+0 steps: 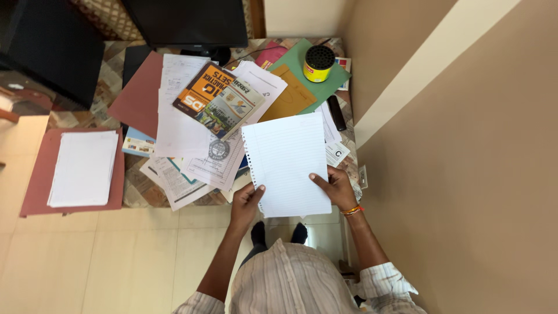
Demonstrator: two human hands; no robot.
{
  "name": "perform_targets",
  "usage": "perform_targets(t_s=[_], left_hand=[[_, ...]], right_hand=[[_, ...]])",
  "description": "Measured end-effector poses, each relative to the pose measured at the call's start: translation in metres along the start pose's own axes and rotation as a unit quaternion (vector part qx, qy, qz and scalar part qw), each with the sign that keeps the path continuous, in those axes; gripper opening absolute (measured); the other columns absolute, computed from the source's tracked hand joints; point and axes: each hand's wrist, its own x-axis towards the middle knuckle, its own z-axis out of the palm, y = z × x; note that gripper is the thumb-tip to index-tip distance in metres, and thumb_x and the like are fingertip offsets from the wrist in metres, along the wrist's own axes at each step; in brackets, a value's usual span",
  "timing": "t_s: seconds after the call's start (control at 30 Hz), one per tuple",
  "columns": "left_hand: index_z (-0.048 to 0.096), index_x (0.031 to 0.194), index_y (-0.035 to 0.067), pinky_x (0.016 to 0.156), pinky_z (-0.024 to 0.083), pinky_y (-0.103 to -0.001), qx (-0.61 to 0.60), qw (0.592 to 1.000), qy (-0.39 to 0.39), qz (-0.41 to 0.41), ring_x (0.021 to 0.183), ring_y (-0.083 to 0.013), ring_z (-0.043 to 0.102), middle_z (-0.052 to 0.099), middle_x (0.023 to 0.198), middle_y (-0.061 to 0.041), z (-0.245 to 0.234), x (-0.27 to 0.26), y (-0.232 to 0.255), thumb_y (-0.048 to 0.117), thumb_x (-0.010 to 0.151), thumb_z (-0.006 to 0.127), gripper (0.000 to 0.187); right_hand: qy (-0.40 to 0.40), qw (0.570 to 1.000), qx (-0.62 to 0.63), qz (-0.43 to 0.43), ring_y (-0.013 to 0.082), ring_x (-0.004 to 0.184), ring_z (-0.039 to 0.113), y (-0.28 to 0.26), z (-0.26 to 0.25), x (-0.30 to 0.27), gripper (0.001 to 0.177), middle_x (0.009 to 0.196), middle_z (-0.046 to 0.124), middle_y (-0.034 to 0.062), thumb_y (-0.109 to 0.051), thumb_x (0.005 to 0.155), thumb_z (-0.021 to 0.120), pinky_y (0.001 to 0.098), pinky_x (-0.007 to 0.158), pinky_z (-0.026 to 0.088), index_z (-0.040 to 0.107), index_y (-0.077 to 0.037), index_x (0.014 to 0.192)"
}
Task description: The person sorts through a pile of papers and notebooks on a cluttered desk, picking up individual sheets, flipping them over, and placing them into a separate stack on a small red table. The person handles various documents, including printed sheets and lined notebook pages, moving them one by one.
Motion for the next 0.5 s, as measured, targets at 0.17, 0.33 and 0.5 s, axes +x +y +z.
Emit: perform_targets(t_s=[0.17,0.33,0.5], left_hand=[[0.075,0.118,-0.001,0.059,0.042,-0.021,0.010,0.994,0.080,0.067,0.066,-0.0015,0.051,0.068,0.078,0.004,-0.004,-0.003,0.004,0.014,0.100,0.067,0.024],[0.074,0.098,-0.002,0.052,0.029,-0.023,0.039,0.986,0.120,0.106,0.059,-0.0008,0.036,0.051,0.064,0.008,-0.026,-0.003,0.001,0.015,0.104,0.067,0.020],[0.071,0.090,-0.002,0.052,0.026,-0.022,0.037,0.985,0.127,0.107,0.057,-0.0008,0.033,0.046,0.062,0.008,-0.048,-0.009,0.011,0.017,0.107,0.068,0.025]], right_hand=[[-0.075,0.997,0.008,0.013,0.0049,0.075,0.065,0.007,0.004,-0.005,0.024,0.092,0.076,0.0053,-0.013,0.095,0.073,0.0223,0.064,0.055,0.075,0.002,0.113],[-0.136,0.983,0.058,0.105,0.0161,0.078,0.079,0.022,0.021,-0.009,0.027,0.096,0.079,0.0120,-0.014,0.097,0.065,0.0272,0.063,0.064,0.069,0.004,0.116],[-0.130,0.986,0.064,0.083,0.0223,0.077,0.080,0.014,0.043,-0.013,0.028,0.093,0.080,0.0179,-0.014,0.100,0.062,0.0290,0.062,0.066,0.069,0.007,0.116]])
